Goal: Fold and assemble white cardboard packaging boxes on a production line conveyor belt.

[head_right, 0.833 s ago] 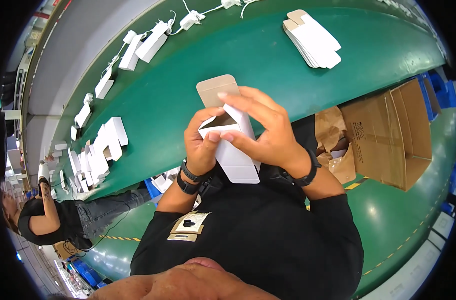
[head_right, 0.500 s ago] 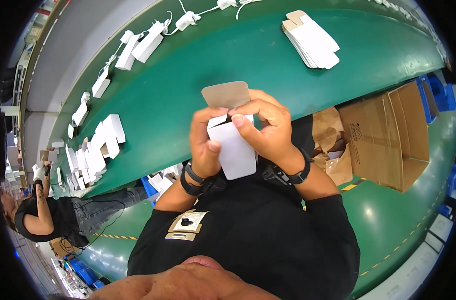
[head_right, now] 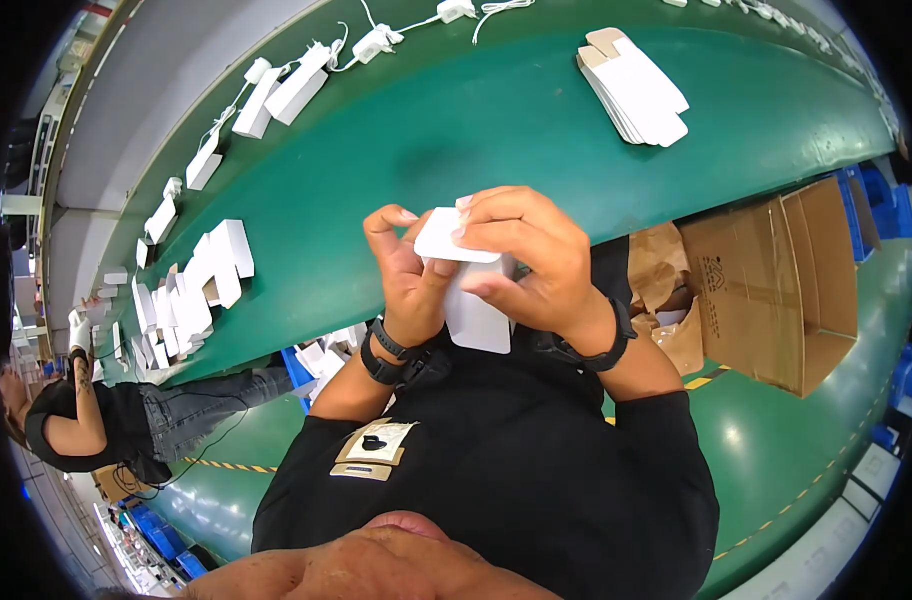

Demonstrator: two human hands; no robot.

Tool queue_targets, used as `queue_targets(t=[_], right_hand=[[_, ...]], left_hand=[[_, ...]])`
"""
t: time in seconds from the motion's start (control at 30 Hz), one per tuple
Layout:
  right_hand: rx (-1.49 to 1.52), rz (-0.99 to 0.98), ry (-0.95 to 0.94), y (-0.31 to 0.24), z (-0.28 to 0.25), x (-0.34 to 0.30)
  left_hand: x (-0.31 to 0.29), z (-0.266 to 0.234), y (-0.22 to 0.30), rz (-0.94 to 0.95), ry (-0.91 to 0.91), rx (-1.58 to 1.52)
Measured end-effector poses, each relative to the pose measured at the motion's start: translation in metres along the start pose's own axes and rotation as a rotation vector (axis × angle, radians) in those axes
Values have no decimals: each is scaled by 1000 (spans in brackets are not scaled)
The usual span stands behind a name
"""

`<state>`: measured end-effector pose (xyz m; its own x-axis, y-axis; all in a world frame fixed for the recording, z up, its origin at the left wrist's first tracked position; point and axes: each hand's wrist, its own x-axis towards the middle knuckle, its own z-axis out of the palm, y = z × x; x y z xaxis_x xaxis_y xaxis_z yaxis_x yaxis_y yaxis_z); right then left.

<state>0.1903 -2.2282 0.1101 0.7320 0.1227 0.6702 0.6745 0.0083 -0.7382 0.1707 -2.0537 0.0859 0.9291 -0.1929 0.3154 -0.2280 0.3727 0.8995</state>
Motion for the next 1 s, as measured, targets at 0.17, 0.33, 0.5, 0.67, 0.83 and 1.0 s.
queue_targets(t=[0.17, 0.33, 0.5, 0.67, 0.83, 1.0], right_hand=[[78, 118, -43, 1, -15, 9], [140, 207, -64, -4, -20, 11], [146, 299, -41, -8, -26, 7], [81, 255, -136, -6, -34, 7], [51, 142, -163, -1, -37, 7], [-25, 92, -171, 21, -37, 3]], left_hand=[[10, -6, 2, 116, -74, 258], [15, -4, 0, 216, -109, 350], [10, -2, 3, 211, -183, 502], [11, -1, 6, 134, -206, 426], [19, 4, 3, 144, -162, 313], [29, -3, -12, 142, -121, 309]])
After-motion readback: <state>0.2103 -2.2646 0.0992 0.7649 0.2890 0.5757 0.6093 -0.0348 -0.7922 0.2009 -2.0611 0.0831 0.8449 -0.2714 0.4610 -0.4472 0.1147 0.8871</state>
